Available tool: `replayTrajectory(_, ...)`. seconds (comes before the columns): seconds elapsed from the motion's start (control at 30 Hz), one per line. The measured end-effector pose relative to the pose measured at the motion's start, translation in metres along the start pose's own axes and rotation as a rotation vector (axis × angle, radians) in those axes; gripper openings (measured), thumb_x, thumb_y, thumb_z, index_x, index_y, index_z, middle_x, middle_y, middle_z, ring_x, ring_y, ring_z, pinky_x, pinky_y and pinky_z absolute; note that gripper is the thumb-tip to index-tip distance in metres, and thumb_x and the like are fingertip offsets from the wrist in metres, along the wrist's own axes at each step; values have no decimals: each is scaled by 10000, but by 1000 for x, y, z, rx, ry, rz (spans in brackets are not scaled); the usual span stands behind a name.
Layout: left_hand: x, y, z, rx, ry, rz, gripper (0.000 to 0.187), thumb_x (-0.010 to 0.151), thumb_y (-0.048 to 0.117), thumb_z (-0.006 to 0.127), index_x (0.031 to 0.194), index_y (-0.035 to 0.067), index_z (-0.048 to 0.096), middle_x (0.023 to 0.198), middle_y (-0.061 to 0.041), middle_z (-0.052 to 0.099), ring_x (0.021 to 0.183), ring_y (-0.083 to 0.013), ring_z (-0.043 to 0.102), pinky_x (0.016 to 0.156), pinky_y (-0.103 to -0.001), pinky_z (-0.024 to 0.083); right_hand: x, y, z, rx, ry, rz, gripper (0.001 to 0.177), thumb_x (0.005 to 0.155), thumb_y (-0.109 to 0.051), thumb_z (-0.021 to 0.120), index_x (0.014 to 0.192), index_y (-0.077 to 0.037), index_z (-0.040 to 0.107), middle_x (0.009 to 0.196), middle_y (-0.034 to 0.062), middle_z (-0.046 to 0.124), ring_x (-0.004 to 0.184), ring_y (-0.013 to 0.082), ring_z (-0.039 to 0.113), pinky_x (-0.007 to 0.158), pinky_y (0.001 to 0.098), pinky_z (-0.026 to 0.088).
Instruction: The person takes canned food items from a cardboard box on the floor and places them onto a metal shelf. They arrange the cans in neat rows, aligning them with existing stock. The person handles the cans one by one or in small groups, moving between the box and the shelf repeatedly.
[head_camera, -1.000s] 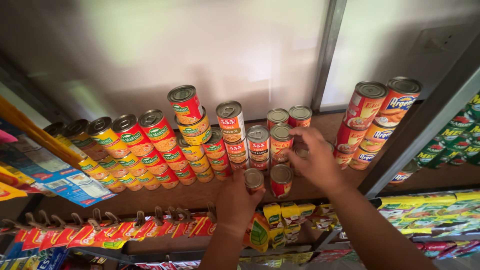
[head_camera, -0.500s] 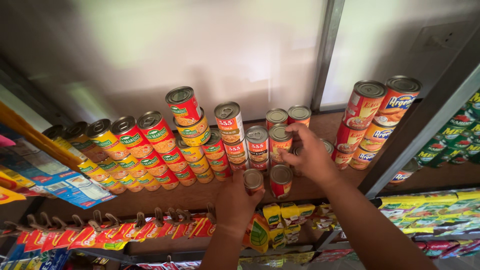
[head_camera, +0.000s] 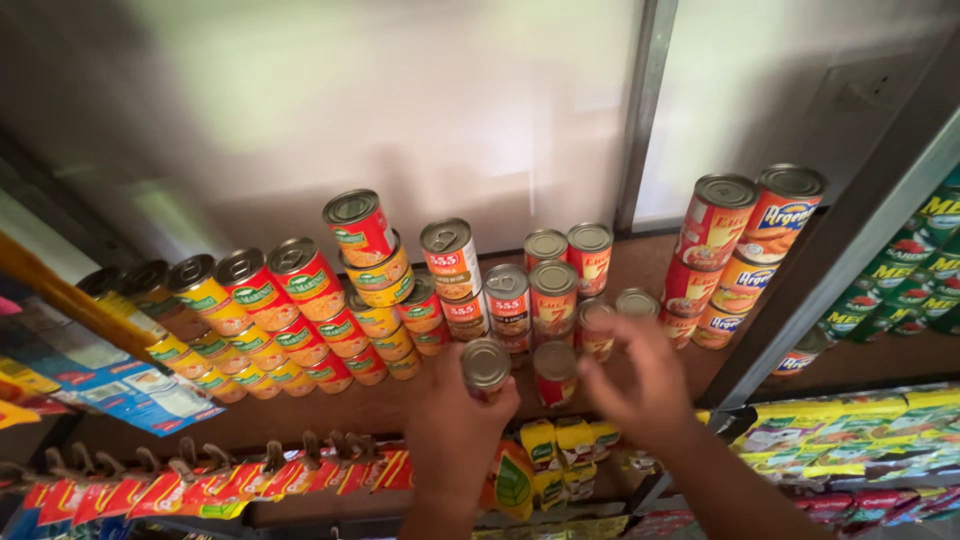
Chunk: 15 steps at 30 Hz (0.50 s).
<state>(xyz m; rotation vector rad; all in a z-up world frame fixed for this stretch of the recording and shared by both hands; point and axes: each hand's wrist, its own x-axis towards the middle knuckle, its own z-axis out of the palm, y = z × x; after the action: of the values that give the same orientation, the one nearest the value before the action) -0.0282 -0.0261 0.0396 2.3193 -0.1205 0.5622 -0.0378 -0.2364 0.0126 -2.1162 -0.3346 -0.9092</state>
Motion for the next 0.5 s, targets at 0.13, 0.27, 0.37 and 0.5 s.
replayTrajectory(0.13, -1, 32, -26, -187, 161, 432, 573, 682, 341, 884, 1130, 78, 643, 1003, -119, 713, 944, -342, 683, 832, -465, 532, 1, -27, -8, 37, -139, -247, 751, 696, -184, 814, 1359, 22, 529, 1294, 180, 633, 1199, 351, 595, 1007, 441, 449)
replayTrajectory(0.27, -2, 48, -15, -354, 17, 454, 707, 702, 418, 890, 1239, 44, 622, 1027, -115, 705, 945, -306, 694, 829, -428, 542, 10, -29, -13, 73, -157, 67, 584, 708, -192, 861, 1223, -57, 620, 1169, 117, 649, 1113, 268, 665, 963, 369, 528)
replayTrajectory(0.37, 0, 34, 4, -354, -90, 291, 639, 763, 402, 852, 1250, 55, 627, 1013, -98, 714, 960, -284, 703, 848, -419, 547, 23, -23, -25, 35, -8, 122, 672, 712, -220, 879, 1295, -39, 599, 1215, 97, 689, 1122, 235, 675, 971, 368, 515)
replayTrajectory(0.5, -4, 4, 38, -163, -116, 358, 613, 760, 346, 867, 1211, 19, 611, 1119, -179, 672, 1056, -361, 640, 904, -483, 499, 65, -12, -32, 414, 133, 40, 578, 886, -189, 801, 1369, -32, 525, 1304, 90, 648, 1187, 144, 661, 1050, 325, 542)
